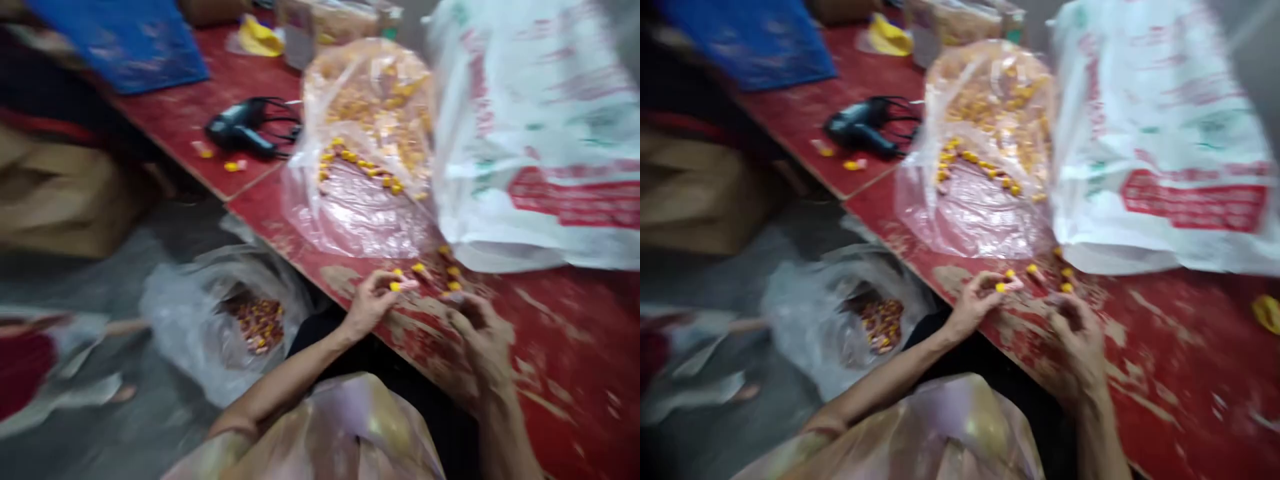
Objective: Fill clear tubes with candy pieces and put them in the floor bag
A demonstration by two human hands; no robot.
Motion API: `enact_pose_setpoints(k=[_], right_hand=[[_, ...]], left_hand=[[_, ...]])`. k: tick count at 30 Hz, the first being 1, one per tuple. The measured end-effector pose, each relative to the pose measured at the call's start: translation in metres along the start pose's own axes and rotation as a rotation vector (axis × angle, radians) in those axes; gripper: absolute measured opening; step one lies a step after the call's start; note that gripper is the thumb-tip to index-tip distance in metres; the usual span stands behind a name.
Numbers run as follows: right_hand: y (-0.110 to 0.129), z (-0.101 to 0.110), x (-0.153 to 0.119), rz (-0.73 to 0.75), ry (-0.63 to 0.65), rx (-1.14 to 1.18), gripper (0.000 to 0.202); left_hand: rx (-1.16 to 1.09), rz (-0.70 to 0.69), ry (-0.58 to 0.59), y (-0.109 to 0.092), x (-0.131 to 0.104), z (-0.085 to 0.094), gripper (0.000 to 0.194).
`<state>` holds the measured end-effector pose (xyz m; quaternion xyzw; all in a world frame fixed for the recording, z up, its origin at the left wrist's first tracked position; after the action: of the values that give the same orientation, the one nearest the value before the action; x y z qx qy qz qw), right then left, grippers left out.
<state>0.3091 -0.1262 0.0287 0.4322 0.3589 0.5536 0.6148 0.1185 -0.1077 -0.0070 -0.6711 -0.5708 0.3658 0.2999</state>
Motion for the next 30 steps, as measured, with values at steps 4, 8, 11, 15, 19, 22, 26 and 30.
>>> enact_pose_setpoints(k=[4,8,11,15,19,22,26,30], right_hand=[[-0.001,0.017,-0.006,-0.042,-0.152,0.170,0.047],[0.000,-0.002,-0.007,-0.024,-0.097,0.237,0.030],[-0.003,-0.011,-0.015,-0.007,-0.022,0.110,0.023],[0.005,-0.027,-0.025,0.158,0.078,-0.232,0.018],[0.012,-0.036,-0.037,0.299,-0.011,-0.367,0.025],[0.014,-0.043,-0.043,0.398,-0.066,-0.475,0.028],[0.014,-0.059,-0.040,0.525,-0.061,-0.583,0.030],[0.021,-0.078,-0.036,0.616,-0.150,-0.907,0.026]], left_hand=[[0.036,0.081,0.008,0.014,0.004,0.003,0.029],[0.023,0.152,0.049,0.024,-0.009,-0.007,0.029],[0.076,0.165,0.021,0.027,-0.013,-0.008,0.032],[0.253,0.078,0.000,0.024,-0.017,-0.010,0.031],[0.369,-0.009,0.057,0.020,-0.028,-0.020,0.036],[0.403,-0.021,0.094,0.021,-0.031,-0.022,0.038],[0.593,-0.067,0.176,0.013,-0.011,-0.021,0.032],[1.090,-0.314,0.039,-0.041,0.049,0.001,0.024]])
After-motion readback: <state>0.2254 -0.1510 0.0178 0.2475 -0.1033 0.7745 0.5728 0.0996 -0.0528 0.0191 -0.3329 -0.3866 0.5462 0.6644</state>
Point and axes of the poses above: each hand's wrist, its own x-axis towards the middle knuckle, its own z-axis out of the back of the hand, y = z × x, the point moved 10 cm from there along x, towards the middle knuckle, and after that the axes turned 6 degrees about -x, right-handed, at the moved point
